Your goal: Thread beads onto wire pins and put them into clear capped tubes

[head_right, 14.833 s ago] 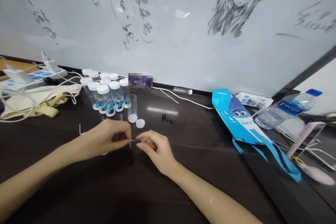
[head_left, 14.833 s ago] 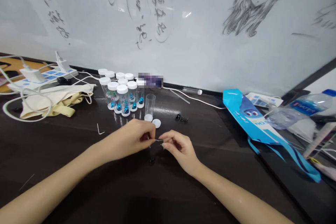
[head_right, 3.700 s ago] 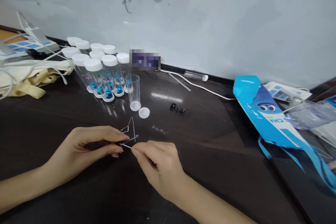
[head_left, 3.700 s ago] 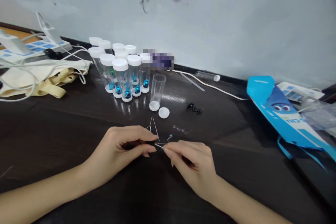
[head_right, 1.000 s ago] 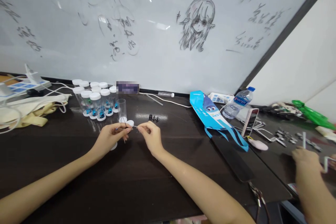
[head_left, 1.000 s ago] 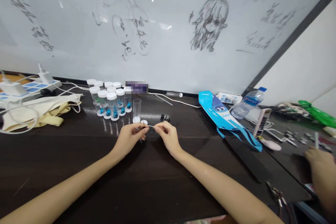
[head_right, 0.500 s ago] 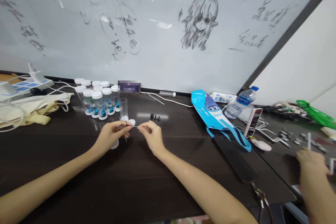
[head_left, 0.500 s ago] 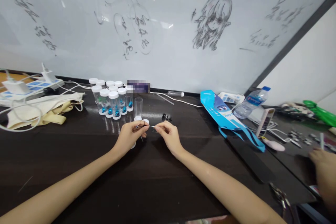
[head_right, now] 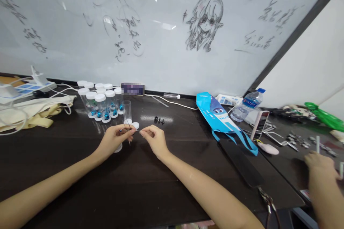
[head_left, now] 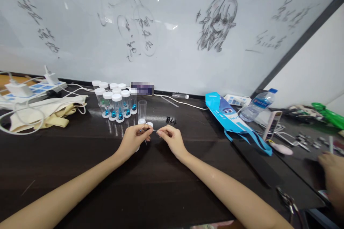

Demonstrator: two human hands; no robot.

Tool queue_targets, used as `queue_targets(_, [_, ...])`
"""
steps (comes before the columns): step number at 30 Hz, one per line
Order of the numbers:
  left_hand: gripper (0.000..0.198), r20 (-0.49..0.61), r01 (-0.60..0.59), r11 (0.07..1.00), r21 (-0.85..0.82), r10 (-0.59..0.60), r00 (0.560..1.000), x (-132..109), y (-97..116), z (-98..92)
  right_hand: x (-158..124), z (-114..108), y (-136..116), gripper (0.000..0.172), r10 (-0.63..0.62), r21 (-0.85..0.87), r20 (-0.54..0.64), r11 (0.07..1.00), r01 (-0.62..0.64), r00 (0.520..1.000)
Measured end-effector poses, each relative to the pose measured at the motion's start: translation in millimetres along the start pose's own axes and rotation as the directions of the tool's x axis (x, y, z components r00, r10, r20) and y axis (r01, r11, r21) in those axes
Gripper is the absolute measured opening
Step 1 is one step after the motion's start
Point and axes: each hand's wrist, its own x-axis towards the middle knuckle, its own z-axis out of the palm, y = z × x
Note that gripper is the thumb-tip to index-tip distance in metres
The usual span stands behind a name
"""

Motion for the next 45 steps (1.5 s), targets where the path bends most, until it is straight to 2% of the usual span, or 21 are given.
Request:
queue_targets(16, [0.022, 0.002, 0.000, 1.000, 0.005, 0.000, 1.000, 1.8, -7.4, -0.3, 1.6, 1.2, 4.9, 0.011, 0.028, 0.042, 0.066, 0.999, -0.031, 0.997])
queue_targets(35, [0.020, -0.005, -0.004, 1.000, 0.004, 0.004, 1.000, 1.8, -6.0, 0.3, 1.3, 1.2, 3.2, 0.012, 0.028, 0.043, 0.050, 0.999, -0.031, 0.998])
queue_targets(45, [0.018, -0.008, 0.013, 0.999, -0.041, -0.013, 1.000, 3.6, -5.7, 1.2, -3.5, -0.3, -0.9, 0.014, -0.075, -0.046, -0.021, 0.996, 0.074, 0.997])
